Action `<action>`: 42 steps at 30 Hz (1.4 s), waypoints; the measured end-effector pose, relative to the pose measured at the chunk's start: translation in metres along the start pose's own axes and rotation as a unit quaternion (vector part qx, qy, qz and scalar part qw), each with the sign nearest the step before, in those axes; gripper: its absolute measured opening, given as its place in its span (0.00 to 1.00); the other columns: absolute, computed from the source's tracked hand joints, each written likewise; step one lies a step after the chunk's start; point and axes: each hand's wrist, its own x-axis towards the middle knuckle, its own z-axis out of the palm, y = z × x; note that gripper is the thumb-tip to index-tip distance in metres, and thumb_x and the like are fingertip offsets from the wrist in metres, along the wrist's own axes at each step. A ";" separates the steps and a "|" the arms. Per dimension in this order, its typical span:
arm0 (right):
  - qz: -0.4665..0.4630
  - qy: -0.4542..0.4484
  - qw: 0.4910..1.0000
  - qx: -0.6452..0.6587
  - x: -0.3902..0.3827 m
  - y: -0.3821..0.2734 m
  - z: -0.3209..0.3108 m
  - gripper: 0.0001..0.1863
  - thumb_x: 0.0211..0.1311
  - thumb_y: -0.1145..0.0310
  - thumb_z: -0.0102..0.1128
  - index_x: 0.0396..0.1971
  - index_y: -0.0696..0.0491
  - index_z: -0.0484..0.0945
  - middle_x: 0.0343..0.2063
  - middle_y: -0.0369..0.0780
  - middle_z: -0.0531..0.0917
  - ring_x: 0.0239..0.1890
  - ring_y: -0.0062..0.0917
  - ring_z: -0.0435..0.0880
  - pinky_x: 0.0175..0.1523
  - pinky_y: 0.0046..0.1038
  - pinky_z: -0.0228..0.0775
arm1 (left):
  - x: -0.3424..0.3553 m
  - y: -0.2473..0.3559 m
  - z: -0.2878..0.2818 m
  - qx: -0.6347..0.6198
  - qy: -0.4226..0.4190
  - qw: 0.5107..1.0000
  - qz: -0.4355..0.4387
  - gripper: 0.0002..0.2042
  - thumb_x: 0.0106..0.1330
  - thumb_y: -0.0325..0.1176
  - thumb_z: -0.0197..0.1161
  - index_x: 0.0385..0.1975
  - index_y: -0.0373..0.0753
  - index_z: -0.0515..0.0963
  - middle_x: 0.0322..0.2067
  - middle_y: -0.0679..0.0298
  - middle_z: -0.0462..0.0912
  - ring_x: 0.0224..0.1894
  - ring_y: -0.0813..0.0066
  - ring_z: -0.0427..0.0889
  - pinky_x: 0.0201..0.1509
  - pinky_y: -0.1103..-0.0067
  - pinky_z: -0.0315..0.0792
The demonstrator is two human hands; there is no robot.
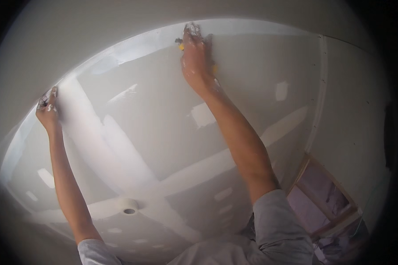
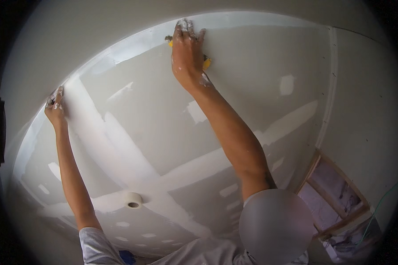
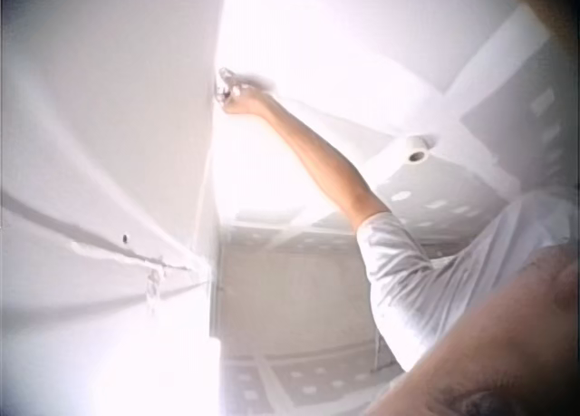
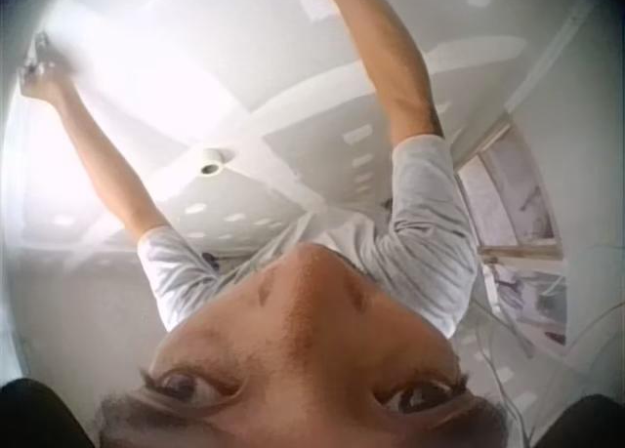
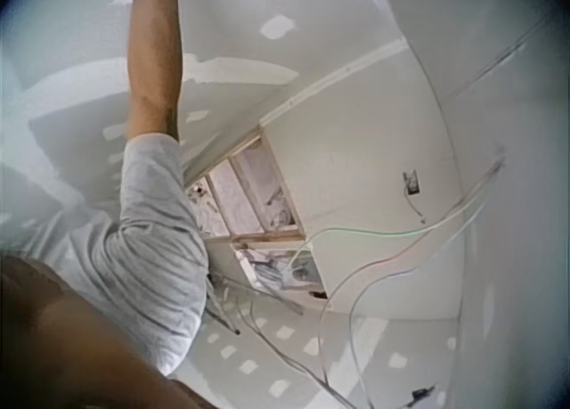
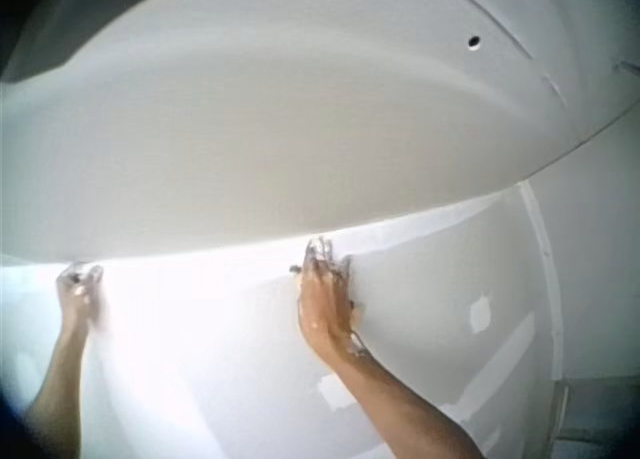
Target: Applying mesh tape and joint compound to seams on a drywall ceiling while standing on a scaffold.
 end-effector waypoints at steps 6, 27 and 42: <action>-0.070 -0.005 0.997 -0.004 0.002 0.011 0.016 0.32 0.57 0.81 0.64 0.64 0.67 0.69 0.65 0.55 0.73 0.74 0.42 0.64 0.80 0.45 0.47 | 0.001 -0.002 0.000 -0.051 -0.003 0.997 0.061 0.12 0.68 0.32 0.71 0.44 0.30 0.84 0.36 0.68 0.85 0.28 0.91 0.71 0.31 0.91 0.59; -0.265 -0.022 0.963 0.036 0.020 0.020 0.000 0.28 0.57 0.84 0.57 0.61 0.58 0.76 0.60 0.48 0.80 0.65 0.43 0.77 0.69 0.39 0.70 | -0.020 0.021 0.004 0.029 0.027 0.999 0.027 0.17 0.60 0.41 0.77 0.35 0.32 0.85 0.15 0.76 0.70 0.18 0.86 0.62 0.24 0.81 0.59; -0.284 -0.055 0.955 0.071 0.018 -0.029 -0.016 0.32 0.56 0.87 0.55 0.64 0.53 0.73 0.58 0.48 0.81 0.59 0.45 0.80 0.64 0.40 0.73 | -0.031 0.030 0.003 0.025 0.060 0.993 0.099 0.16 0.63 0.42 0.75 0.32 0.31 0.85 0.15 0.75 0.72 0.17 0.88 0.63 0.23 0.83 0.59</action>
